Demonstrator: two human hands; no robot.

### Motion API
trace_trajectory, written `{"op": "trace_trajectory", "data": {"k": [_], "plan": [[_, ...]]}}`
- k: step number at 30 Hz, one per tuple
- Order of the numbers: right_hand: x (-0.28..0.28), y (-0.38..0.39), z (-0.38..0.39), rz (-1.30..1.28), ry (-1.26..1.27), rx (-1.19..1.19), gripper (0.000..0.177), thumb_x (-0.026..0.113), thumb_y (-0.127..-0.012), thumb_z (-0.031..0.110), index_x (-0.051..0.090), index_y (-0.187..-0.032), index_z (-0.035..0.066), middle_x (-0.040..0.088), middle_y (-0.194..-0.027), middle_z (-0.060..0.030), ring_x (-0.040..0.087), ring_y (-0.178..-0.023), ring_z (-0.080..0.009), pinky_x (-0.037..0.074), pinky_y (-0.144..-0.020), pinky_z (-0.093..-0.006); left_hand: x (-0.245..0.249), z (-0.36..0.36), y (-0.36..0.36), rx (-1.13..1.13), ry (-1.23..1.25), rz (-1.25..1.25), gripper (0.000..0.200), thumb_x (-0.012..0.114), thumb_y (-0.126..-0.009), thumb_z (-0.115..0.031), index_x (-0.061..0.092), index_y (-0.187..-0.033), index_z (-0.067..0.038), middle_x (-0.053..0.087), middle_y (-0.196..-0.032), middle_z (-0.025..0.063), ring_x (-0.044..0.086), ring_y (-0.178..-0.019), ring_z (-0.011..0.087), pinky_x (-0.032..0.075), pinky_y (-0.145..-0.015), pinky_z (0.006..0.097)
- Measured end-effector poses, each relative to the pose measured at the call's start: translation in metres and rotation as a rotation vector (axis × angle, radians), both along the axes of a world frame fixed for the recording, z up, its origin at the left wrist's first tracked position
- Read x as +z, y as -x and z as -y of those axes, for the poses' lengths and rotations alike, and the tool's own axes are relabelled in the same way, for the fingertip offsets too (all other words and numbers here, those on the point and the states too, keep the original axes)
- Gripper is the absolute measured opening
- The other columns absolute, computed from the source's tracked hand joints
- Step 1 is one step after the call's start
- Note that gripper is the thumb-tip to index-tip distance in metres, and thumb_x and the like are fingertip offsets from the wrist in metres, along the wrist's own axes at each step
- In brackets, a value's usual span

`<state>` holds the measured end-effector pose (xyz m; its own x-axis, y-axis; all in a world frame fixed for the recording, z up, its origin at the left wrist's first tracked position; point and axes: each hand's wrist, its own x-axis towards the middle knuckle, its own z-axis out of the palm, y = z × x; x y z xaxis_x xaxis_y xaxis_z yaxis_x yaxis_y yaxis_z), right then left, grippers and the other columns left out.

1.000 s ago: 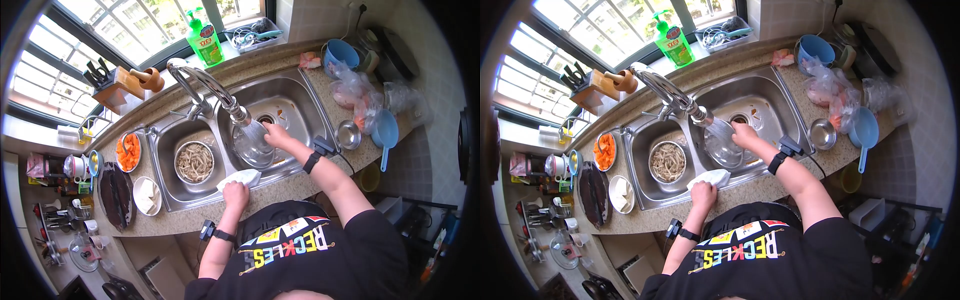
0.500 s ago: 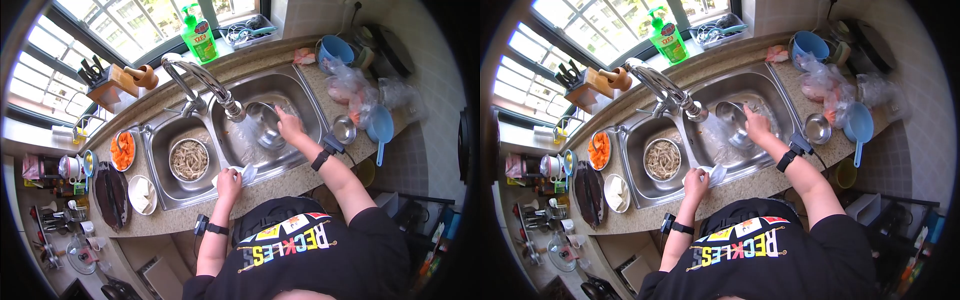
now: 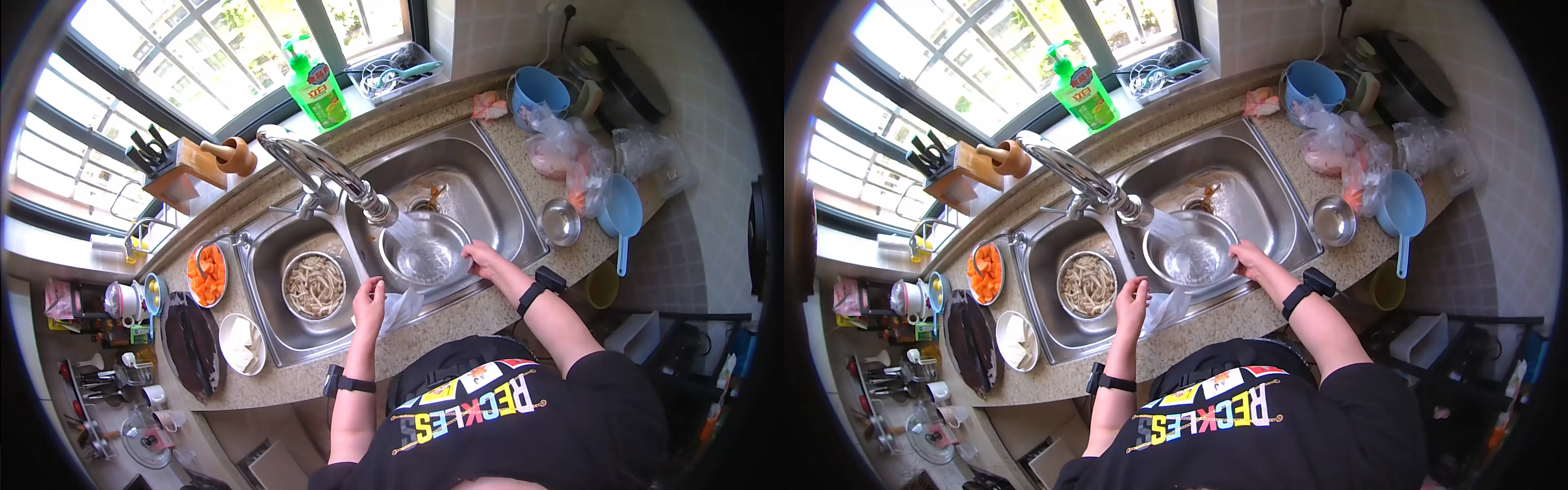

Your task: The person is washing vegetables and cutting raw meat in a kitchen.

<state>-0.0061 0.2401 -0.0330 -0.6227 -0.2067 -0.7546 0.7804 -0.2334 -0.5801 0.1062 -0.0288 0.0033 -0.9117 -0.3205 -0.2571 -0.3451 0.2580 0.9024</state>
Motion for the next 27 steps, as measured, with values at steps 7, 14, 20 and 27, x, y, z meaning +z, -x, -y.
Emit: {"op": "trace_trajectory", "data": {"k": [7,14,20,27], "plan": [[-0.012,0.020,0.040,-0.177,-0.131,-0.007,0.019,0.049,-0.071,0.008,0.056,-0.088,0.007,0.055,-0.063,-0.0026,0.050,-0.046,-0.0137,0.039,-0.037,-0.0285,0.006,-0.009,0.005,0.012,-0.096,0.070,0.025,0.054,-0.086,-0.021,0.056,-0.107,-0.006,0.059,-0.082,0.0041,0.058,-0.068,0.0112,0.046,-0.056,0.0233],[-0.004,0.017,0.032,0.100,-0.012,-0.014,0.005,0.052,-0.068,0.005,0.052,-0.073,0.004,0.049,-0.056,-0.0040,0.049,-0.046,-0.0153,0.044,-0.040,-0.0284,-0.012,-0.010,-0.002,0.005,-0.063,0.063,0.024,0.056,-0.085,-0.016,0.056,-0.107,-0.006,0.058,-0.081,0.0031,0.057,-0.066,0.0101,0.046,-0.054,0.0222],[0.005,0.071,0.042,0.145,0.008,-0.133,0.003,0.052,-0.068,0.003,0.049,-0.069,0.002,0.051,-0.057,-0.0068,0.052,-0.045,-0.0160,0.049,-0.043,-0.0294,-0.025,-0.019,0.001,-0.052,0.009,0.031,0.020,0.056,-0.084,-0.013,0.058,-0.103,-0.006,0.059,-0.080,0.0026,0.057,-0.065,0.0096,0.046,-0.054,0.0222],[0.017,0.113,0.030,0.065,-0.130,-0.323,0.008,0.049,-0.072,0.002,0.047,-0.076,-0.004,0.052,-0.063,-0.0104,0.055,-0.048,-0.0177,0.051,-0.044,-0.0316,-0.005,-0.026,0.013,-0.057,-0.062,0.092,0.019,0.057,-0.083,-0.011,0.059,-0.100,-0.002,0.063,-0.079,0.0053,0.058,-0.070,0.0111,0.047,-0.065,0.0252]]}}
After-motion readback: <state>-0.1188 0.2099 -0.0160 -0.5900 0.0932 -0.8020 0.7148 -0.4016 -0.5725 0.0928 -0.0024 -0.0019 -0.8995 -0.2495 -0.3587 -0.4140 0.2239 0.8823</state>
